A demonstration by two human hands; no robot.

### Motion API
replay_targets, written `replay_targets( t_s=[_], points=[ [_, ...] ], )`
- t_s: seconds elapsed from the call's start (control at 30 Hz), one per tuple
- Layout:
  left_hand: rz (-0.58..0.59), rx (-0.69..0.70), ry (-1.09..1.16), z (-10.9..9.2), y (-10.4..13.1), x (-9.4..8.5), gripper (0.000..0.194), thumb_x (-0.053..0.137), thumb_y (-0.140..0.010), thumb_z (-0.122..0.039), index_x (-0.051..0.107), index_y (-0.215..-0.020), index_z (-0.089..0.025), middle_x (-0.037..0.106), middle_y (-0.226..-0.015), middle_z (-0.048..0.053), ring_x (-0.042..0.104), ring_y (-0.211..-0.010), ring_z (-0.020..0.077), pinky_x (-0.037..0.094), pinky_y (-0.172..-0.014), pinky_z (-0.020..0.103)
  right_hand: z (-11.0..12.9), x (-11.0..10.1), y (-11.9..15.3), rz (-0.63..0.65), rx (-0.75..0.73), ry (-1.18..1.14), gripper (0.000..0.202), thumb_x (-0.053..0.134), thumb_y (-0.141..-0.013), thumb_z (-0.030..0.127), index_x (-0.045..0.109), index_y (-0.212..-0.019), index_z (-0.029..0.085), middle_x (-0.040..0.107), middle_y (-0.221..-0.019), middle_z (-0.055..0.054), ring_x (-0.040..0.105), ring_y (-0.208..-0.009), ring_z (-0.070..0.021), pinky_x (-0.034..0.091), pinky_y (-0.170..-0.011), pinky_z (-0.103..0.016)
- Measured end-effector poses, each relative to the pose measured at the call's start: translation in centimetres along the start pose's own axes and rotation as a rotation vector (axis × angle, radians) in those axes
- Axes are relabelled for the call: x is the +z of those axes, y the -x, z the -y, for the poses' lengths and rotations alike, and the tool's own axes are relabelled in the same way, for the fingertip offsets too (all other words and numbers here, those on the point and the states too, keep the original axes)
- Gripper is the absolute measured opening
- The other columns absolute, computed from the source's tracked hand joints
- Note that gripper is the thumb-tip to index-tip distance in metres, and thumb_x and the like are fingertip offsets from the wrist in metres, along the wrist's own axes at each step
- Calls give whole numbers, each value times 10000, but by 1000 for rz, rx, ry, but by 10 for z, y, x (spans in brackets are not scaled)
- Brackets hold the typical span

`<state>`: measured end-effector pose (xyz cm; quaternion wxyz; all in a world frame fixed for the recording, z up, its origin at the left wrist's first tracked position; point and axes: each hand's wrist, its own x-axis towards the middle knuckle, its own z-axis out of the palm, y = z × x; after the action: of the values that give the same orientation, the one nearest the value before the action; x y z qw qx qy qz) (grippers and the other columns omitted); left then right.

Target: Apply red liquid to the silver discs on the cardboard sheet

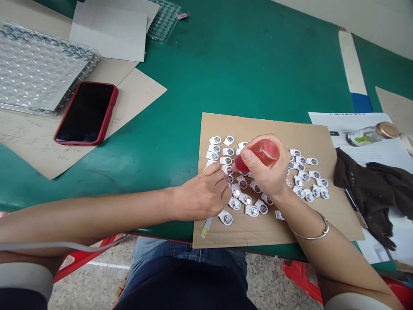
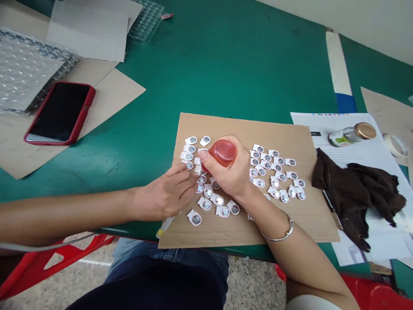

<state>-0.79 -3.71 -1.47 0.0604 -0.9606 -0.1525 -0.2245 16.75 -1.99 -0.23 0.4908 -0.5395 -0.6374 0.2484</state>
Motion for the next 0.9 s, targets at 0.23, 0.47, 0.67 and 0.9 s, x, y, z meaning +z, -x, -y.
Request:
replay_targets(
  t_s=[0.23,0.47,0.67,0.9],
  points=[
    [14,-4,18,2,-1,0,276,376,-869,-92,567,-670,-115,610,-652,79,557,-677,188,457,-744,380,-4,0,2,40,39,-3,246,689,-682,380,548,-804,220,617,-685,15,601,-585,-117,505,-569,-298],
    [20,-8,19,1,0,0,270,369,-872,-83,554,-679,-120,609,-653,70,551,-678,181,448,-755,381,-7,1,3,29,25,-2,252,690,-682,370,532,-811,222,611,-700,14,605,-609,-122,511,-594,-301],
    [6,-11,29,2,-1,-1,254,389,-868,-86,542,-668,-119,610,-657,73,555,-690,182,449,-740,373,-9,1,4,22,3,4,258,681,-690,377,523,-832,231,610,-720,7,604,-620,-131,515,-603,-318],
    [14,-16,39,2,-1,-1,265,374,-873,-87,543,-672,-124,614,-673,76,548,-690,181,453,-715,363,-9,1,4,27,-2,23,251,672,-701,381,518,-831,232,608,-711,12,597,-612,-126,508,-596,-314]
  ],
)
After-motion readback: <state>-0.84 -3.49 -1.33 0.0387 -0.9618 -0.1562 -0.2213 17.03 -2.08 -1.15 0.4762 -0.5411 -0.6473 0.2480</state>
